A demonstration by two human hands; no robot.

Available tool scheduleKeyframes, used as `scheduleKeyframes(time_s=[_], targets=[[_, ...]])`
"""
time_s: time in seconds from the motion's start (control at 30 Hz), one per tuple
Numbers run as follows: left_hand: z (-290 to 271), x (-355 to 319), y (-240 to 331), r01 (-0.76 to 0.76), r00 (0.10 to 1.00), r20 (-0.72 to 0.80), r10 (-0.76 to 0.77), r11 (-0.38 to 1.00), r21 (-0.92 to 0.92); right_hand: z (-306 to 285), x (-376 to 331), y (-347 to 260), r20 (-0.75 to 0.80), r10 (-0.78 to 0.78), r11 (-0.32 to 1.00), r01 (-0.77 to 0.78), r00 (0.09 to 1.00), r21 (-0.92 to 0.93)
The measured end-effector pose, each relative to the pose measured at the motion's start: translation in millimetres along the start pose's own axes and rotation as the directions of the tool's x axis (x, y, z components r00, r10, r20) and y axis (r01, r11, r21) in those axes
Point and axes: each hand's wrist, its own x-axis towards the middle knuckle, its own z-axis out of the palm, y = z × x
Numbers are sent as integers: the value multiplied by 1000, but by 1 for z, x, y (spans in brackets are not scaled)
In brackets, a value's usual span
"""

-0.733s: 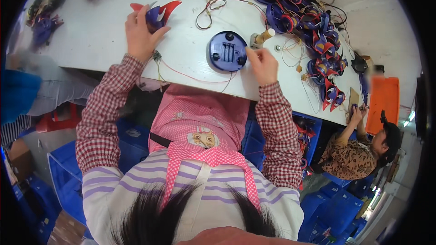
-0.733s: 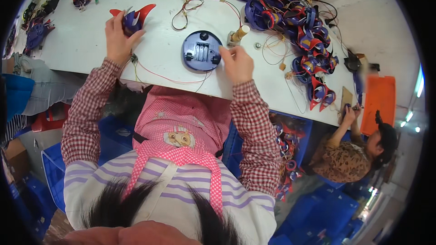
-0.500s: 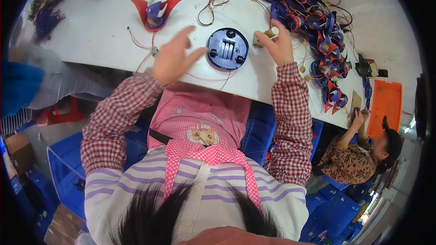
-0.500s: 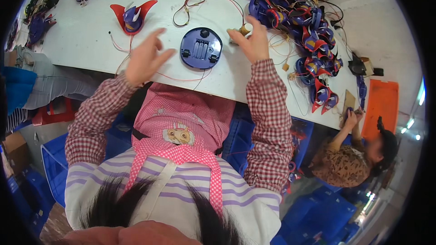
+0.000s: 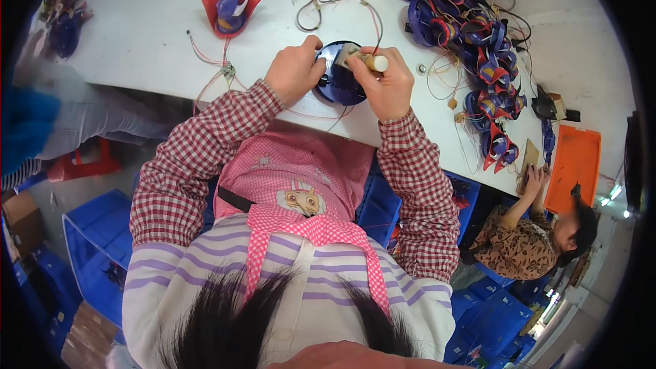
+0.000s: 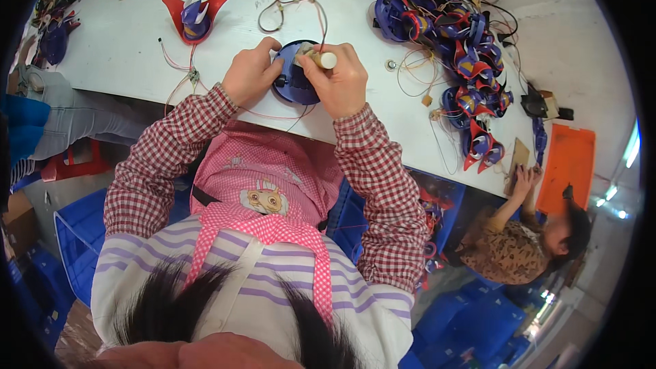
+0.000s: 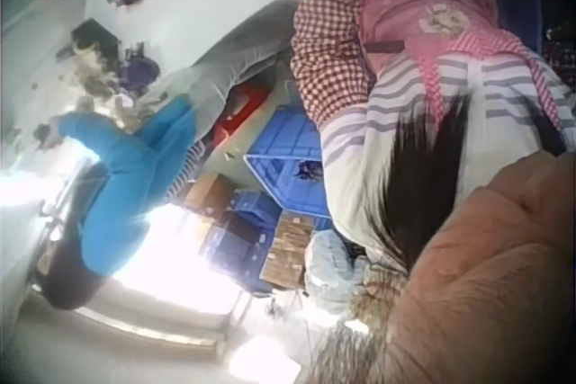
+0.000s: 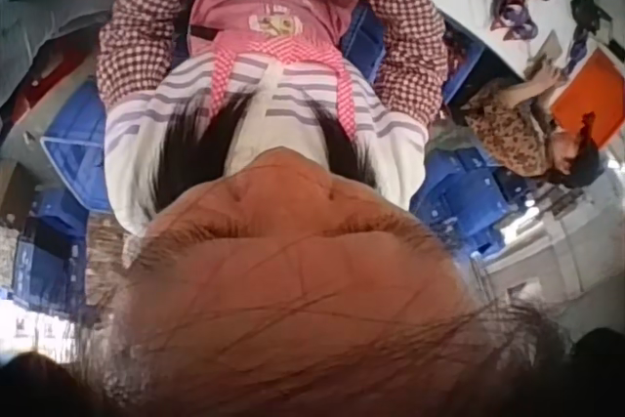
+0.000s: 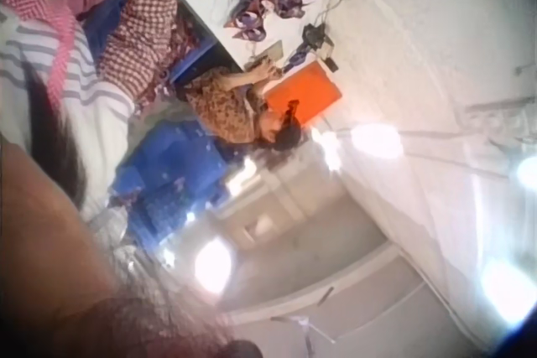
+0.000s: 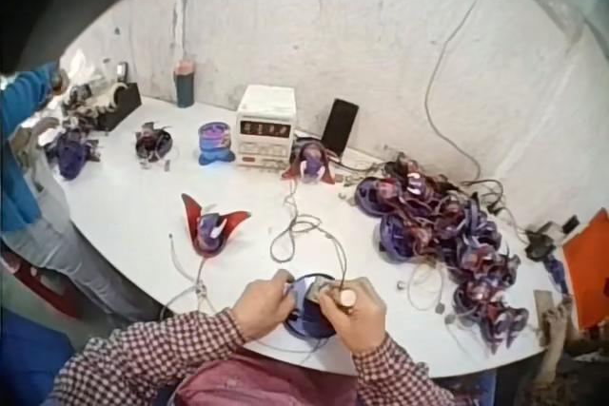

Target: The recorder is assembling small electronic components or toys at an industrial workbench.

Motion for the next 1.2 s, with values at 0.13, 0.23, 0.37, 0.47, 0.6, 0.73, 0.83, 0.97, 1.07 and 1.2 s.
scheduleKeyframes(time_s=[0.13, 0.23, 0.37, 0.47, 0.6, 0.73, 0.83, 0.97, 1.07, 1.2], targets=[[4, 0, -2, 10, 999, -35, -11, 999, -45, 6, -7, 0, -33, -100, 988, 96, 994, -121], [5, -1, -2, 10, 999, -44, -13, 998, -65, 10, -13, -1, -45, -137, 981, 129, 990, -143], [10, 0, -5, -1, 997, -71, -5, 996, -88, 15, -19, -3, -45, -174, 966, 162, 984, -200], [18, 2, -9, -38, 993, -118, 26, 995, -97, 19, -22, -5, -11, -170, 939, 158, 985, -305], [19, 1, -10, -14, 991, -137, 0, 994, -104, 17, -17, -7, 45, -96, 966, 104, 994, -237], [24, 2, -7, 36, 982, -184, -30, 999, 26, 13, -5, 5, 121, -60, 989, 76, 991, -126], [17, -2, -7, 19, 993, -115, -28, 997, -76, 13, -4, -1, 119, -7, 976, 33, 993, -214], [-26, -36, -7, -110, 991, -99, 88, 965, -240, 7, -15, -14, 104, 160, 983, -149, 982, -108], [-69, -86, -37, -34, 907, -416, -70, 971, -238, 7, -29, -32, -98, -71, 964, 43, 993, -261], [-96, -136, -83, 28, 671, -631, -390, 863, -505, 64, -32, -85, 391, 48, 999, -36, 919, -39]])
